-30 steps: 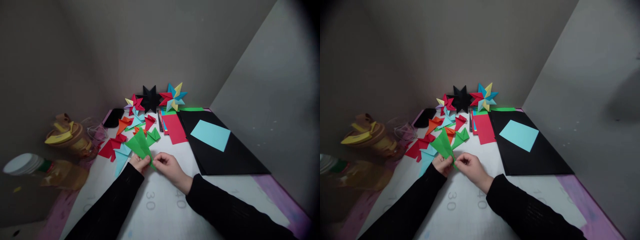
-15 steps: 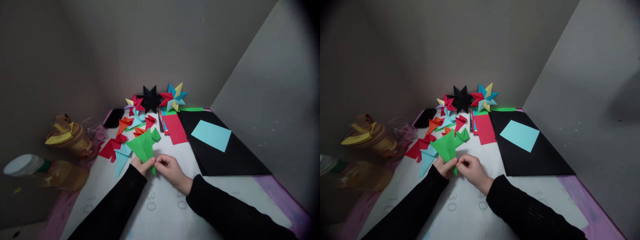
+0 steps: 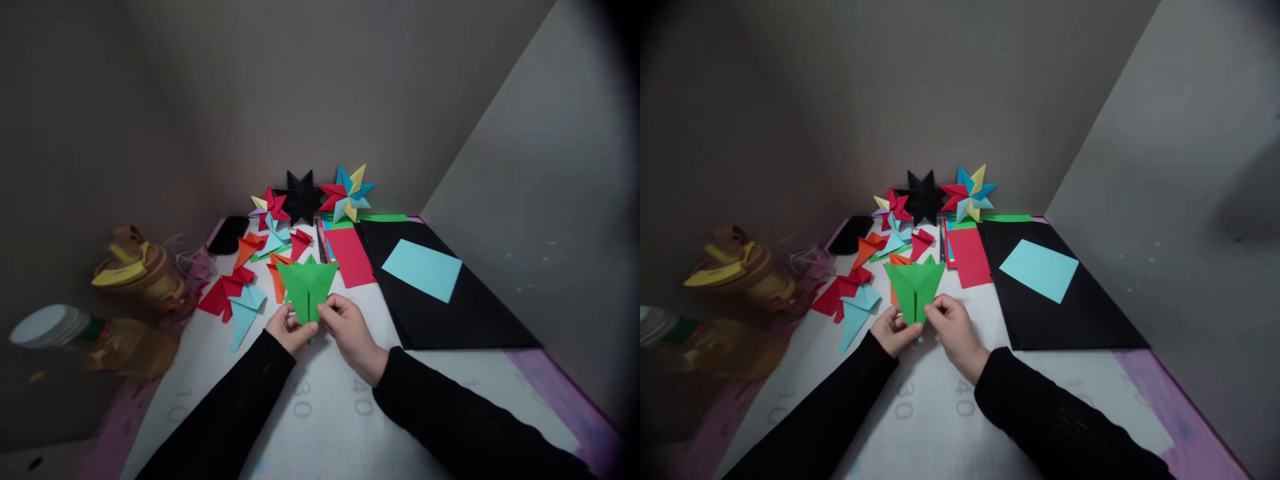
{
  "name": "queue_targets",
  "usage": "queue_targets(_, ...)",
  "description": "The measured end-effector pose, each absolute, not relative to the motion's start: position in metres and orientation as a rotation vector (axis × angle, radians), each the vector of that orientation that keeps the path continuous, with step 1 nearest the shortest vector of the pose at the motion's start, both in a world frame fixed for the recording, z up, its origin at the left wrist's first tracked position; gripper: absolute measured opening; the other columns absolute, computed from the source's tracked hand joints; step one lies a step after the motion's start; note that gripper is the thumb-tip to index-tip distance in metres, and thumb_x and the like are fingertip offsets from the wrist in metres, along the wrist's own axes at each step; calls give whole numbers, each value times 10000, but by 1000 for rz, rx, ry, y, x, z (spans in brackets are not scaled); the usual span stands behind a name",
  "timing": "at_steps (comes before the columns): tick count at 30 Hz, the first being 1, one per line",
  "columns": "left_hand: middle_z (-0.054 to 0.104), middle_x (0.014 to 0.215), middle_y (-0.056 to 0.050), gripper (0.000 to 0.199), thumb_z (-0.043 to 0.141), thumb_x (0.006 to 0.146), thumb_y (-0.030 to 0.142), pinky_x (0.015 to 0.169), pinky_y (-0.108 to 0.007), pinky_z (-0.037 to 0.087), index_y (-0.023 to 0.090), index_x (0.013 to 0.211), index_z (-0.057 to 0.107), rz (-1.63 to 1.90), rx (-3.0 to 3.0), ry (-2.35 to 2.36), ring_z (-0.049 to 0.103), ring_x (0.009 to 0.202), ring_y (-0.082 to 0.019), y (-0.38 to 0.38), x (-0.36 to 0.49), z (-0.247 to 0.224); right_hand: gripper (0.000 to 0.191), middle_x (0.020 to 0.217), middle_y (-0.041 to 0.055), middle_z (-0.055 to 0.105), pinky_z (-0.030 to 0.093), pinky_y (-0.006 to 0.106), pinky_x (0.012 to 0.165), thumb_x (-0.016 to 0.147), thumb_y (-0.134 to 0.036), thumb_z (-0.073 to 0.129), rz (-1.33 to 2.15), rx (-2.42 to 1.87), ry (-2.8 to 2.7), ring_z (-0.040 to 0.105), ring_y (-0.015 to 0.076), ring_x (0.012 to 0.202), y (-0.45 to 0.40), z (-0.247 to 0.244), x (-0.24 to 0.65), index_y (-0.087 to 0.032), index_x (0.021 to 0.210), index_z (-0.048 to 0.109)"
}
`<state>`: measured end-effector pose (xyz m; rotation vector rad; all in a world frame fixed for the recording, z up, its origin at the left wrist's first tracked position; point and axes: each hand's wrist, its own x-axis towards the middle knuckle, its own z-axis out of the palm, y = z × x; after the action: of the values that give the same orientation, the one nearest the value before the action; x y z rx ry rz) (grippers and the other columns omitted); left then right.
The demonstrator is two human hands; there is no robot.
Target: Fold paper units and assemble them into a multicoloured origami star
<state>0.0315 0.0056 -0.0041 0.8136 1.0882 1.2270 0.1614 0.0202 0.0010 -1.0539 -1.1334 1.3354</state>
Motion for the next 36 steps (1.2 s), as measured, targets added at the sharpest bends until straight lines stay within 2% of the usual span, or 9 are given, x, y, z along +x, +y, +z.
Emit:
queue_targets(2, 615, 464, 29, 451, 840, 460, 379, 399, -165, 357, 131, 742, 591, 1182, 812, 1129, 477, 364, -61, 6, 30, -5, 261, 496, -79, 374, 261, 221, 446, 747, -322, 618, 1339, -1039, -1071, 309, 84, 449, 22, -3, 163, -198, 605, 438)
queue_targets(4, 609, 445, 14, 419, 835, 458, 410, 398, -158, 350, 117, 651, 606, 1143, 818, 1170, 465, 358, -49, 7, 30, -6, 262, 501, -81, 375, 250, 220, 437, 748, -330, 626, 1348, -1020, -1030, 308, 81, 442, 24, -5, 163, -197, 620, 440)
queue_targets(9, 633, 466, -31, 356, 788, 539, 442, 351, -168, 341, 117, 569, 646, 1081, 873, 1254, 490, 357, -72, 6, 32, -4, 281, 495, -82, 395, 244, 214, 426, 737, -352, 648, 1398, -991, -986, 323, 74, 432, 23, -4, 161, -194, 626, 444)
queue_targets(16, 598, 424, -8, 305, 760, 575, 359, 366, -165, 341, 135, 482, 574, 1160, 923, 1283, 467, 347, -63, 6, 32, -2, 273, 498, -76, 450, 209, 207, 397, 655, -362, 709, 1676, -954, -933, 317, 56, 394, 19, 2, 156, -165, 700, 525)
queue_targets(19, 537, 372, 25, 307, 722, 599, 328, 362, -157, 289, 143, 443, 532, 1130, 1032, 1284, 417, 336, -48, 4, 32, 0, 258, 465, -76, 436, 229, 210, 404, 637, -328, 721, 1702, -947, -910, 326, 57, 399, 18, 1, 153, -155, 636, 530)
queue_targets(22, 546, 385, 29, 275, 682, 616, 306, 371, -162, 291, 148, 449, 531, 1058, 1096, 1312, 415, 342, -50, 2, 34, 2, 250, 459, -74, 435, 239, 211, 405, 635, -293, 718, 1664, -945, -874, 341, 60, 406, 17, 2, 152, -158, 587, 514)
queue_targets(30, 611, 443, 8, 187, 635, 629, 302, 383, -175, 370, 135, 545, 629, 994, 1060, 1408, 453, 351, -63, 1, 35, 8, 263, 446, -90, 406, 185, 208, 385, 587, -259, 741, 1558, -969, -728, 270, 39, 386, 23, 8, 152, -160, 564, 499)
queue_targets(36, 649, 489, -13, 159, 634, 620, 289, 365, -164, 363, 133, 597, 652, 1011, 1015, 1446, 548, 415, -95, -1, 36, 9, 332, 441, -98, 387, 150, 202, 372, 571, -287, 754, 1508, -981, -668, 252, 33, 378, 34, 5, 158, -175, 563, 441)
